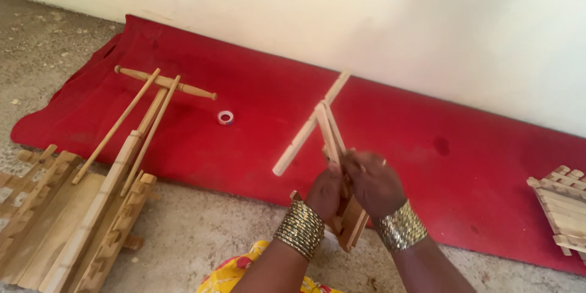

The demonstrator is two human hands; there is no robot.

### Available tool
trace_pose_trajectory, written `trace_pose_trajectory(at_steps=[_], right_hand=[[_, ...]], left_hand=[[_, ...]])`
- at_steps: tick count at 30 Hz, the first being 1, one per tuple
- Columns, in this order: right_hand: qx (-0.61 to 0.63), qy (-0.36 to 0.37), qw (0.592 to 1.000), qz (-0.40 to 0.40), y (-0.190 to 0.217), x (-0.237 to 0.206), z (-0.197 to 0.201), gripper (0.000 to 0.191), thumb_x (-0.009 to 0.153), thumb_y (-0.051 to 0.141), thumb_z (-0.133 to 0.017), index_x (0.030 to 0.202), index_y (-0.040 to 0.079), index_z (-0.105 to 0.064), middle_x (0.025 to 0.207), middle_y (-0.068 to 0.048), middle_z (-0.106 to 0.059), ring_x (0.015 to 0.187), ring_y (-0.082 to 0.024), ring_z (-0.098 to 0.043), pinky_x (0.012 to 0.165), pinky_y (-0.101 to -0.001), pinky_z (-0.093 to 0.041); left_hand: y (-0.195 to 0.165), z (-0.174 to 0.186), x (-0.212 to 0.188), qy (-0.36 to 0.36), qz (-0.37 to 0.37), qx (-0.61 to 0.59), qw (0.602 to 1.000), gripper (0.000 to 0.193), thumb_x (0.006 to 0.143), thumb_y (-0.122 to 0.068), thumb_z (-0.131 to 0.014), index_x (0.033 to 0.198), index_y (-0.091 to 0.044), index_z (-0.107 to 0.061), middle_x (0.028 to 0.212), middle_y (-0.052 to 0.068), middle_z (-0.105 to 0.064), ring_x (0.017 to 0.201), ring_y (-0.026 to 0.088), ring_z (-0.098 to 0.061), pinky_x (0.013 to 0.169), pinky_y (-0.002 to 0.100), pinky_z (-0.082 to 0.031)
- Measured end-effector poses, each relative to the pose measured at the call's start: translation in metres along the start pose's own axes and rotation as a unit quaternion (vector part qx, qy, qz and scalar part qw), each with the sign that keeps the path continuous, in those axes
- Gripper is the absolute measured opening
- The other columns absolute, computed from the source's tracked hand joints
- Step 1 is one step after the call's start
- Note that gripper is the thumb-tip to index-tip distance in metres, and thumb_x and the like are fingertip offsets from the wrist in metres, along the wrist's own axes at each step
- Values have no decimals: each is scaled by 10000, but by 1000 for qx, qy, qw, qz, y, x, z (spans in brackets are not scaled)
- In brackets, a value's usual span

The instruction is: The person sits on the floor and works on a small wooden toy structure with a long handle, turning and fitting its wooden parts by hand. They rotate the toy, reposition its pieces, and repeatedly move the handle and slatted sections while checking the fit of the joints.

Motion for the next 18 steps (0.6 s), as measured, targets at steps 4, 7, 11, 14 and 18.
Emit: trace_pose_trajectory(at_steps=[4, 7, 11, 14, 18], right_hand=[[25, -5, 1000, -16, -2, -30, -5, 196, 875, 8, -642, 1039, 36, -744, 1087, -117, -704, 908, -282, -706, 745, -401, -594], [29, -14, 999, -30, -3, -17, -2, 203, 878, 3, -646, 1047, 35, -754, 1070, -120, -708, 900, -286, -703, 734, -400, -595], [32, -52, 998, -20, 3, 28, 8, 184, 876, 20, -654, 1017, 47, -770, 1044, -114, -720, 881, -283, -702, 720, -401, -591], [113, -135, 984, 1, 12, 47, 15, 88, 951, 32, -686, 1029, 35, -727, 1066, -101, -694, 954, -257, -716, 780, -375, -607], [98, -146, 983, -44, 15, 30, 11, 147, 923, -9, -689, 1057, 34, -735, 1083, -110, -708, 971, -261, -722, 808, -367, -601]], left_hand=[[-4, 0, 3, -10, -144, -49, 988, 872, 1048, -688, -197, 1518, 11, -421, 1365, 137, -602, 1269, 231, -587, 1086, 357, -458], [-4, -1, 3, -7, -127, -32, 991, 832, 1066, -665, -186, 1408, 30, -490, 1153, 102, -609, 1042, 177, -595, 890, 328, -492], [1, 0, 1, 2, -10, -13, 1000, 828, 1043, -648, -141, 1237, -7, -627, 836, 56, -636, 697, 125, -600, 615, 284, -516], [7, 1, 1, 3, -8, 1, 1000, 795, 1015, -658, -148, 1244, -56, -616, 826, 24, -647, 694, 103, -608, 632, 260, -531], [18, -2, 4, 3, -41, 13, 999, 797, 1104, -614, -172, 1219, 9, -655, 780, 52, -582, 667, 117, -548, 593, 281, -468]])
Point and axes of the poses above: each hand's wrist, its own x-axis towards the middle knuckle, its own z-axis out of the back of the hand, y = z × x, the point moved 2 cm from there along x, towards the middle knuckle
